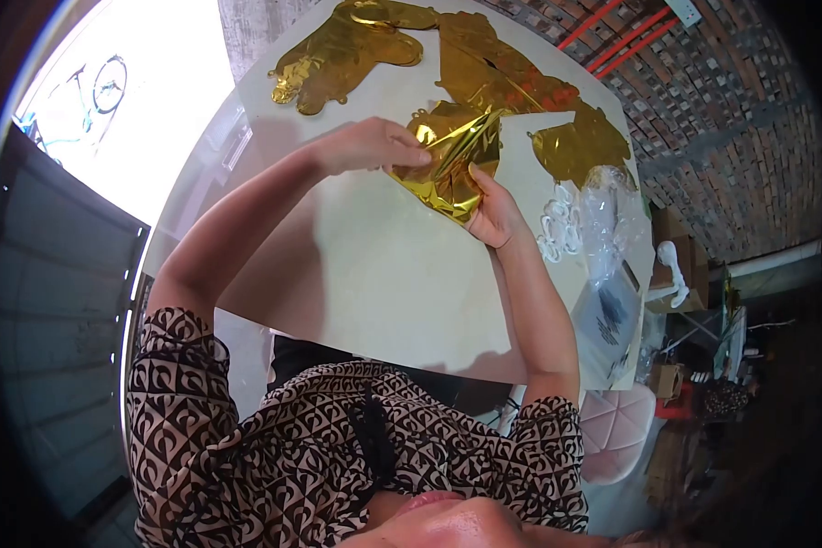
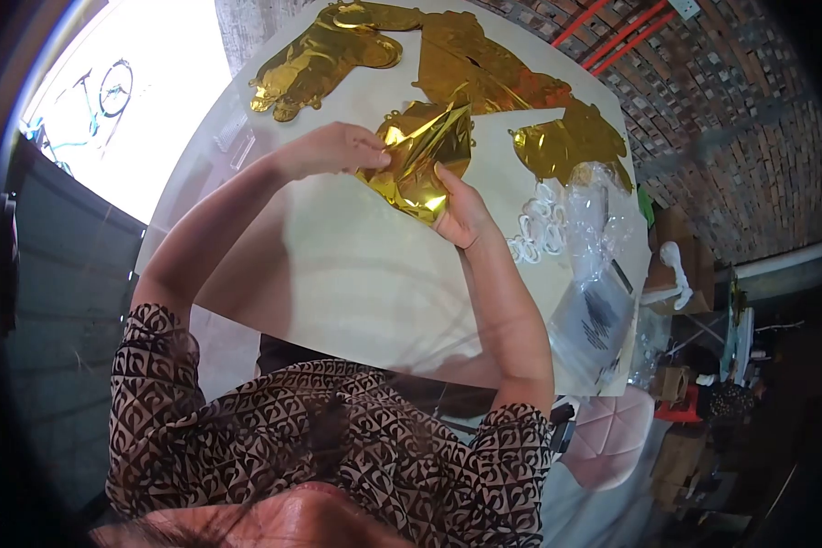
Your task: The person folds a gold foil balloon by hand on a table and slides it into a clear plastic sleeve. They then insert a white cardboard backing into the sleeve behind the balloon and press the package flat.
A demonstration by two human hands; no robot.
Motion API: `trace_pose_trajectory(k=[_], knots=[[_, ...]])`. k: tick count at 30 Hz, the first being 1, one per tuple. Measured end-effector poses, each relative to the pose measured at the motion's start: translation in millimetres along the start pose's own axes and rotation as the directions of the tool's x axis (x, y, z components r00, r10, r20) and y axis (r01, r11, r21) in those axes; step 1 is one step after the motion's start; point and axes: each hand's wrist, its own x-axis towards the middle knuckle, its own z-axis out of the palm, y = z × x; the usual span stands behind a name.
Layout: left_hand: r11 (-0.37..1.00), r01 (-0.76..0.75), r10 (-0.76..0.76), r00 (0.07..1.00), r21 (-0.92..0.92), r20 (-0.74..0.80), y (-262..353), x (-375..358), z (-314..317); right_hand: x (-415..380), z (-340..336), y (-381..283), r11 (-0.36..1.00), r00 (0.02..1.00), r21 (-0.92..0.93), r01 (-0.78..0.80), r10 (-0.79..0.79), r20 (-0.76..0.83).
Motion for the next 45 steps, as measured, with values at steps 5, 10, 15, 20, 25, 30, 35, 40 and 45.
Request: trace_pose_trajectory(k=[5,10,15,20,25,30,35,40,45], knots=[[0.997,0.071,-0.072,0.996,0.01,0.046,-14.7,-14.4,6.2,5.3,-8.2,-3.0,0.996,1.0,-0.086,0.02,-0.02,-0.008],[0.969,0.178,-0.184,0.983,-0.17,-0.018,-21.5,-17.2,15.0,3.5,-3.2,-7.4,0.981,0.996,-0.183,0.057,-0.07,-0.063],[0.942,0.286,-0.302,0.95,-0.177,-0.072,-29.6,-20.6,20.9,-19.6,15.3,-10.9,0.875,0.954,-0.469,0.122,-0.233,-0.187],[0.937,0.237,-0.268,0.959,-0.256,-0.09,-32.5,-41.6,29.3,-38.5,15.2,15.1,0.614,0.868,-0.789,0.001,-0.393,-0.305],[0.949,0.215,-0.247,0.961,-0.233,-0.12,-41.5,-43.3,35.5,-34.9,5.0,26.3,0.429,0.867,-0.898,-0.097,-0.406,-0.288],[0.978,0.176,-0.196,0.959,-0.113,-0.205,-33.9,-49.3,42.3,-34.6,4.3,30.6,0.353,0.853,-0.93,-0.106,-0.448,-0.268],[0.985,0.167,-0.175,0.943,-0.05,-0.284,-22.3,-52.3,46.8,-32.2,3.9,29.2,0.235,0.843,-0.963,-0.13,-0.485,-0.232],[0.794,-0.197,0.51,0.732,0.575,-0.452,-29.2,-69.6,69.4,-39.0,11.1,32.5,0.197,0.844,-0.97,-0.141,-0.488,-0.221],[0.453,-0.373,0.542,0.837,0.81,0.083,-42.1,-59.4,79.6,-35.8,9.5,31.3,0.193,0.847,-0.973,-0.124,-0.491,-0.205]])
